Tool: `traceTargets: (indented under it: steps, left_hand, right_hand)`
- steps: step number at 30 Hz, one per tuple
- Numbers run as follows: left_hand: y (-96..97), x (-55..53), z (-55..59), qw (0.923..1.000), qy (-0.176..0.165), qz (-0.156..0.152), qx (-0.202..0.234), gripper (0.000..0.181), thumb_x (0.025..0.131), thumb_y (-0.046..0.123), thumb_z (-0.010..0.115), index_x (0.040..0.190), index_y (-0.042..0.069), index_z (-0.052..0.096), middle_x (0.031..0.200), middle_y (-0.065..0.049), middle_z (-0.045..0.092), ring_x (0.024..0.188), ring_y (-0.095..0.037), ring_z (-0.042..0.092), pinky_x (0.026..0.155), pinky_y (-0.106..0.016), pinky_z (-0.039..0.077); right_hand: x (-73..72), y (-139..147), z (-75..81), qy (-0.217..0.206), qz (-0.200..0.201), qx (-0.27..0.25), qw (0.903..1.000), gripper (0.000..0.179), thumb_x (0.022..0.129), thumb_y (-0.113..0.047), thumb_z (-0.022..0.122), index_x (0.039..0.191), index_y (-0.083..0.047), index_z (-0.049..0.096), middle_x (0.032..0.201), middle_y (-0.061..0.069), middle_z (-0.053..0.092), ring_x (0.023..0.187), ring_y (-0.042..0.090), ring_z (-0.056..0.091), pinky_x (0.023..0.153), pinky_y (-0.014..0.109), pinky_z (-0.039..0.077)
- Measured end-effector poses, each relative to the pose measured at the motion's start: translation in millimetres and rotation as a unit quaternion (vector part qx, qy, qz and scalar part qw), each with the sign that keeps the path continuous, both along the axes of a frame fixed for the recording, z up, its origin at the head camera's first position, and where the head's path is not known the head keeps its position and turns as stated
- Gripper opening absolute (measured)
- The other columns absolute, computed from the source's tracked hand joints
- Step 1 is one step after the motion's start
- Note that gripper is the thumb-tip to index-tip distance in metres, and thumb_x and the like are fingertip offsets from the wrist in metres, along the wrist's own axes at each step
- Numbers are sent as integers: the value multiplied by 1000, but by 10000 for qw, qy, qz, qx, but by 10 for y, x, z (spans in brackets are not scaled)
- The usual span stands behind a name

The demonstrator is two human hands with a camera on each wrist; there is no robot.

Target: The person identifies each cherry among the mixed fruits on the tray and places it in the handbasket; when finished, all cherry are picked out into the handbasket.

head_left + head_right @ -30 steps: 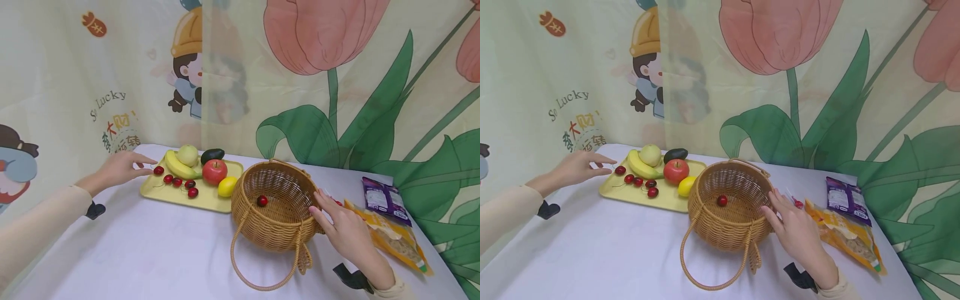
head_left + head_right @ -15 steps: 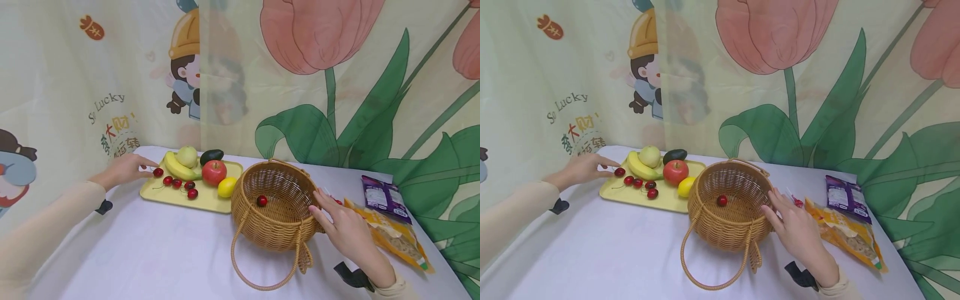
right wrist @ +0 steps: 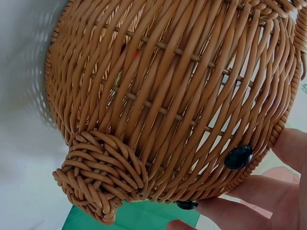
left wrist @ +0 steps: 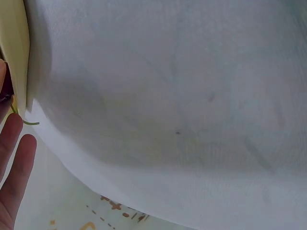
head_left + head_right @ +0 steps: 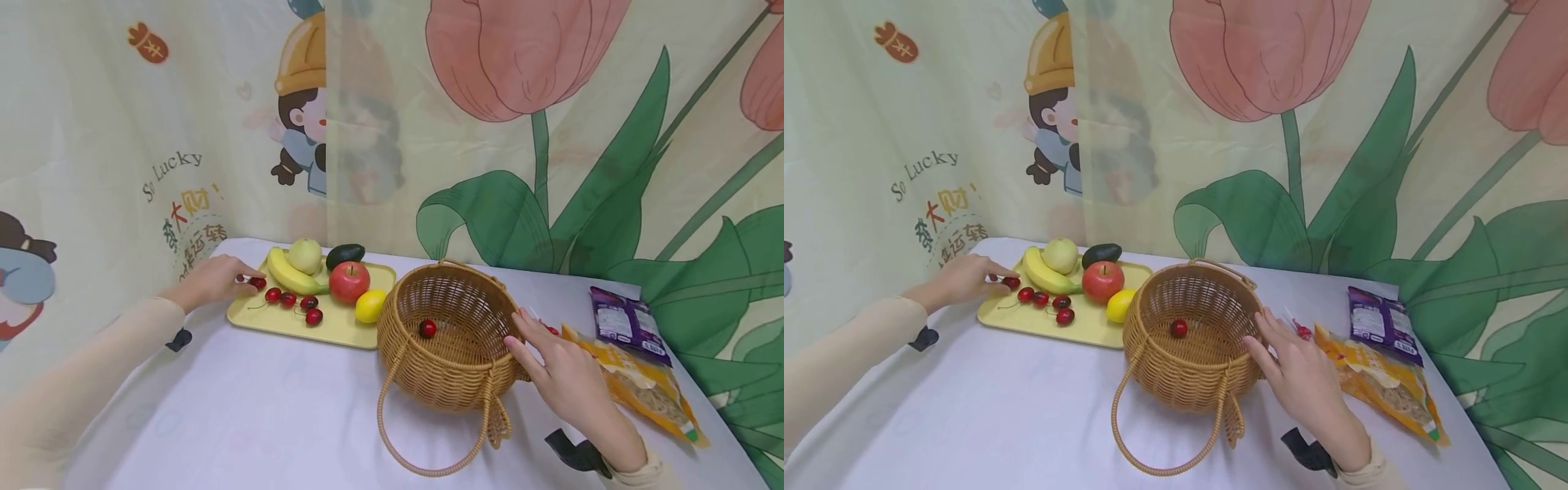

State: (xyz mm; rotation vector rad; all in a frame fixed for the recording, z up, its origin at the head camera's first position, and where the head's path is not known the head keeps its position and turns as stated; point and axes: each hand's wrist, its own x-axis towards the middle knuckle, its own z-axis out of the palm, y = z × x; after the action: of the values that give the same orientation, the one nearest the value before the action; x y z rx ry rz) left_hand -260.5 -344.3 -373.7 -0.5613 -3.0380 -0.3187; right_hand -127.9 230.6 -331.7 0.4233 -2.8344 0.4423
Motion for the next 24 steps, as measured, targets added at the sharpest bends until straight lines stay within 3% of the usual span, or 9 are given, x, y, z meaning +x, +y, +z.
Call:
traceTargets:
  steps: [6, 17, 24]
  left_hand:
    - [26, 20, 60, 10000, -69, -18, 16, 38, 88, 21, 80, 124, 11, 75, 104, -12, 79, 69, -14, 51, 60, -29, 36]
    - [4, 32, 11, 9998, -149, 54, 144, 39, 87, 21, 81, 124, 11, 75, 89, -3, 77, 65, -15, 47, 60, -29, 34]
    - [-12, 41, 83, 9997, -78, 169, 144, 39, 86, 21, 82, 123, 11, 76, 102, -12, 79, 59, -14, 43, 52, -26, 32]
  right_hand:
    - [-2, -2, 25, 63, 41, -57, 10000, 55, 105, -42, 55, 151, -12, 52, 155, 16, 50, 106, 48, 68, 52, 26, 48]
    - [10, 0, 22, 32, -14, 8, 10000, 56, 105, -45, 53, 150, -11, 53, 154, 17, 50, 100, 46, 70, 53, 25, 49]
    - [5, -1, 22, 61, -8, -40, 10000, 55, 105, -43, 55, 149, -10, 54, 154, 17, 51, 88, 41, 71, 51, 24, 47]
